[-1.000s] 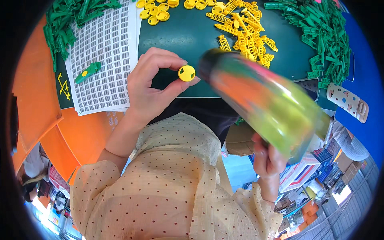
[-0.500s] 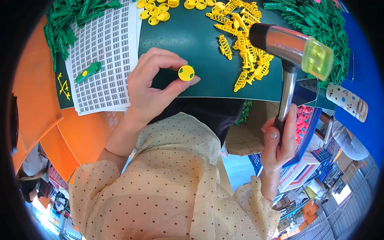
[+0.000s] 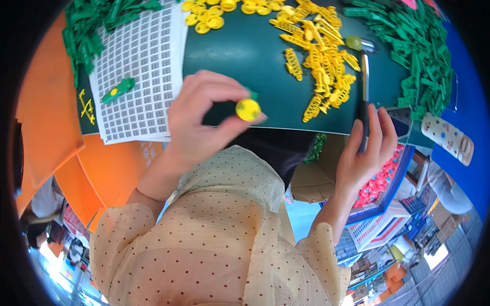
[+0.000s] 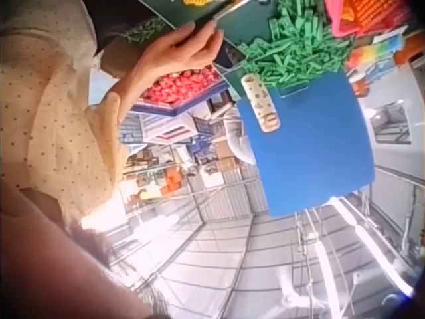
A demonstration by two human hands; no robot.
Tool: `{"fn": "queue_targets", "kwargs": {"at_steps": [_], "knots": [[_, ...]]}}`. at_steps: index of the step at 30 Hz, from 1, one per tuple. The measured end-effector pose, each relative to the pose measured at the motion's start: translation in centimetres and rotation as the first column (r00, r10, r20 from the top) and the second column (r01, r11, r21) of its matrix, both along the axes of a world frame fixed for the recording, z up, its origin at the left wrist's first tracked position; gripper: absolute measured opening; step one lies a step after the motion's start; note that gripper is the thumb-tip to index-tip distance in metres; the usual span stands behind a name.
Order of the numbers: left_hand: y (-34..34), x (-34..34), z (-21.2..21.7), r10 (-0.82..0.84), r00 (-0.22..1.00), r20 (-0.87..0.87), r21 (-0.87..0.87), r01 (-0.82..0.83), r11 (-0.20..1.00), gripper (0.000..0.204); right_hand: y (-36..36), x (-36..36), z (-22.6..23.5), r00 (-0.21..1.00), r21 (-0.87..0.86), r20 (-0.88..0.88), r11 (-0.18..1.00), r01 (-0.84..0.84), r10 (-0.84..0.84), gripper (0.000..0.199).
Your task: Assemble yellow plastic components into green plastic bases at a workbench.
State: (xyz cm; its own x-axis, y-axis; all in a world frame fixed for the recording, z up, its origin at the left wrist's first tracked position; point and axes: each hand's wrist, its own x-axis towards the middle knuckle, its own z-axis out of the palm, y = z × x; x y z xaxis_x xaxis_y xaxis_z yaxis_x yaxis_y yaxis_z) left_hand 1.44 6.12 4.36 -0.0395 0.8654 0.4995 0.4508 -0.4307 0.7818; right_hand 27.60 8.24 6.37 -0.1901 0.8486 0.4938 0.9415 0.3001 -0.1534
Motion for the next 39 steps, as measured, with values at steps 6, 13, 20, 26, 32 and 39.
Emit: {"fn": "queue_targets", "kwargs": {"at_steps": [6, 13, 20, 26, 32, 39], "knots": [[-1.0, 2.6, 0.2, -0.063, 0.995, -0.074, 0.112, 0.071, 0.991, 0.035, -2.4, -5.9, 2.9, 0.836, -0.172, -0.309, 0.838, -0.518, 0.453, 0.051], [-2.2, -2.1, 2.1, -0.064, 0.978, -0.199, -0.028, 0.06, 0.998, 0.054, -3.5, -0.5, 6.4, 0.894, -0.595, -0.393, 0.682, -0.426, 0.215, 0.03], [-5.0, -15.6, 2.3, 0.406, 0.757, -0.511, -0.095, -0.519, 0.849, 0.033, -5.3, 4.2, 5.6, 0.998, -0.82, -0.069, 0.571, -0.053, -0.006, 0.023], [-6.6, -17.6, 1.4, 0.267, 0.661, -0.702, -0.193, -0.537, 0.821, 0.027, 0.1, -3.8, 4.4, 0.88, -0.527, -0.365, 0.712, -0.464, 0.304, 0.015], [-6.4, -16.1, 2.4, 0.268, 0.756, -0.597, -0.282, -0.51, 0.813, 0.022, 7.5, -12.6, 0.4, 0.758, -0.193, -0.355, 0.75, -0.633, 0.548, 0.023], [-3.8, -9.7, 3.5, 0.265, 0.964, -0.026, -0.318, -0.259, 0.912, 0.027, 10.7, -16.6, -3.5, 0.823, -0.039, -0.146, 0.828, -0.56, 0.549, 0.029]]}}
